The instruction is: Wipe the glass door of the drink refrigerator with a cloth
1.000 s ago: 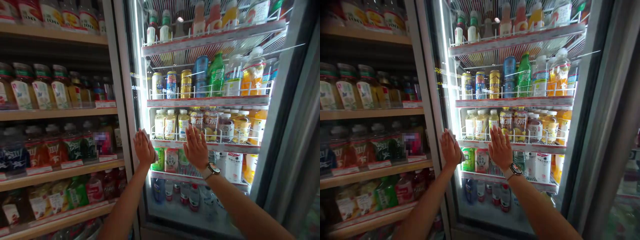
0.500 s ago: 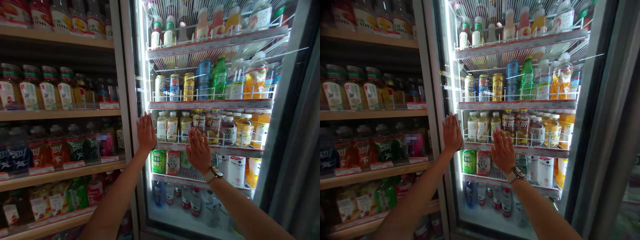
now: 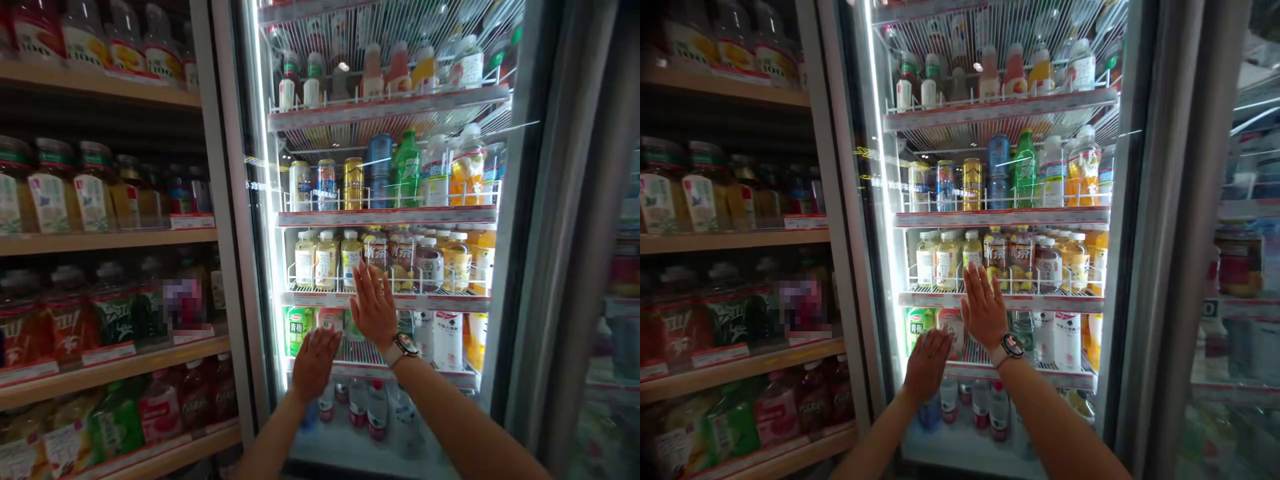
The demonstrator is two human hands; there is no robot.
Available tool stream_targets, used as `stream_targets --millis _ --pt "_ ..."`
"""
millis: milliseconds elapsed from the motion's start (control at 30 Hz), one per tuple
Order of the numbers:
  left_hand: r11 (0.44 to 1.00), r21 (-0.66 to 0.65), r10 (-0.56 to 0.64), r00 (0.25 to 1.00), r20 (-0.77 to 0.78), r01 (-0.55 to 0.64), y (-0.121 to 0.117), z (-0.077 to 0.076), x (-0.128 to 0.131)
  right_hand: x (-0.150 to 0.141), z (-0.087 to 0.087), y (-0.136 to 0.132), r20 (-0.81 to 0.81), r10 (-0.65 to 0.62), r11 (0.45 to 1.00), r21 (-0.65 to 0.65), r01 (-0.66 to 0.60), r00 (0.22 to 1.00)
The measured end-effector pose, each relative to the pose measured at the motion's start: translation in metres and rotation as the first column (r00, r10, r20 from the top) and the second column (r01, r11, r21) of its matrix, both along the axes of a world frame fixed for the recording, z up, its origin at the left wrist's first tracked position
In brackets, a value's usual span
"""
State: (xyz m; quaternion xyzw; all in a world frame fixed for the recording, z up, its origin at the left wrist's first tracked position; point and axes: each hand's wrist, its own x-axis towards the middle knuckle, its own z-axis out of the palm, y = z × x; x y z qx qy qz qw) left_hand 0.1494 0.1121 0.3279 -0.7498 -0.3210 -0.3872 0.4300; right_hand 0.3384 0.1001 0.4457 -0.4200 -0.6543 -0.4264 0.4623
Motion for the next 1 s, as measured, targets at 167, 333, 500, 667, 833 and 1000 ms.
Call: stream_targets --millis 167,333,500,667,833,1000 --pt "0.999 0.031 -0.046 0.969 0.243 0.040 0.009 0.143 0.044 -0.001 0.002 0.000 -0.007 0.023 1.000 -0.011 -0.023 1.000" --pt "0.992 0.047 -0.121 0.963 0.240 0.113 0.012 0.210 0.076 0.019 0.008 -0.014 0.056 0.056 0.998 -0.035 -0.054 0.997" --pt "0.993 0.058 -0.105 0.993 0.048 0.103 0.003 0.119 0.071 0.065 0.001 -0.023 -0.002 -0.048 0.999 0.001 0.048 0.999" --pt "0.994 0.054 -0.081 0.985 -0.152 0.090 -0.006 0.016 0.062 0.085 -0.012 -0.015 0.044 -0.078 0.997 0.031 0.077 0.996" --pt "0.990 0.068 -0.106 0.979 -0.177 0.120 -0.001 0.060 0.070 0.081 -0.012 -0.014 0.045 -0.100 0.995 0.033 0.099 0.994" --pt "0.993 0.071 -0.104 0.990 0.094 0.097 0.001 0.188 0.117 0.081 -0.011 -0.016 0.033 -0.083 0.996 0.035 0.081 0.996"
